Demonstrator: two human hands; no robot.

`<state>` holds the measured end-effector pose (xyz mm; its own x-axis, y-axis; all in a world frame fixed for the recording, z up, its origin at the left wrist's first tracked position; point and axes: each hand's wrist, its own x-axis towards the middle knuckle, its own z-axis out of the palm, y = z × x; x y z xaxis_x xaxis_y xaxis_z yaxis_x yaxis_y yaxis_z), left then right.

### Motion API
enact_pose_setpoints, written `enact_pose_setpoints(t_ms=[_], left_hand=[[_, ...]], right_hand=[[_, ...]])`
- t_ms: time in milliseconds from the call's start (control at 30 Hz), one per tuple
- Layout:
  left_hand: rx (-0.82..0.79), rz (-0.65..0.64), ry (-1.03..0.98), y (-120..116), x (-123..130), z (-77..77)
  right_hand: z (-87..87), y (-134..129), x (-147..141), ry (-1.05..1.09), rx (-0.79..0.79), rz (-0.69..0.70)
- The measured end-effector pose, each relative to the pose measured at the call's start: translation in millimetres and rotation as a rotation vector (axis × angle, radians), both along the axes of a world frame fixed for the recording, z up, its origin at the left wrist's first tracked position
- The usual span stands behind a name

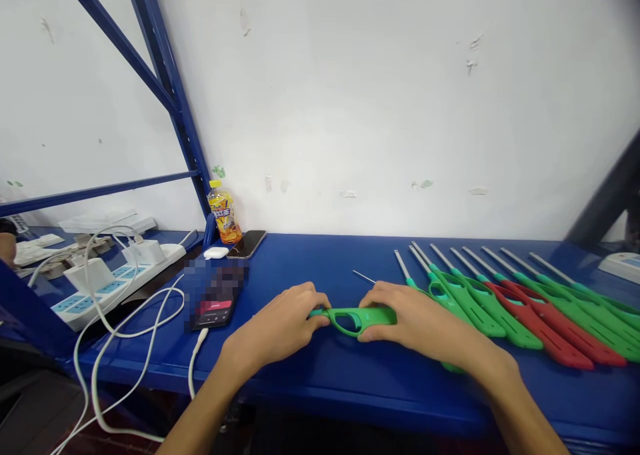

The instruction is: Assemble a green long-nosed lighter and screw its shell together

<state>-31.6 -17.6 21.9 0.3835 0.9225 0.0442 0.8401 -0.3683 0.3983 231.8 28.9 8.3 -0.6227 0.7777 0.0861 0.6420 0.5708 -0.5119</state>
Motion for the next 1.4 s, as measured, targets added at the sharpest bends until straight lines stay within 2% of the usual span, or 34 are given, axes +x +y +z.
enact_pose_setpoints(t_ms=[167, 567, 1000, 1400], left_hand=[[0.024, -0.006, 0.03, 1, 6, -4.2], [0.034, 0.01, 0.019, 0, 9, -13.0], [0.009, -0.042, 0.077, 2, 11, -11.3], [0.033, 0.069, 0.142, -3, 7, -7.4]], right_hand=[[-1.7, 0, -3, -0.05, -0.039, -0.017], [-3.8, 2, -5, -0.019, -0.016, 0.022], [-1.1, 1, -6, -0.046, 0.004, -0.007], [-4.0, 1, -7, -0.036, 0.005, 0.035]])
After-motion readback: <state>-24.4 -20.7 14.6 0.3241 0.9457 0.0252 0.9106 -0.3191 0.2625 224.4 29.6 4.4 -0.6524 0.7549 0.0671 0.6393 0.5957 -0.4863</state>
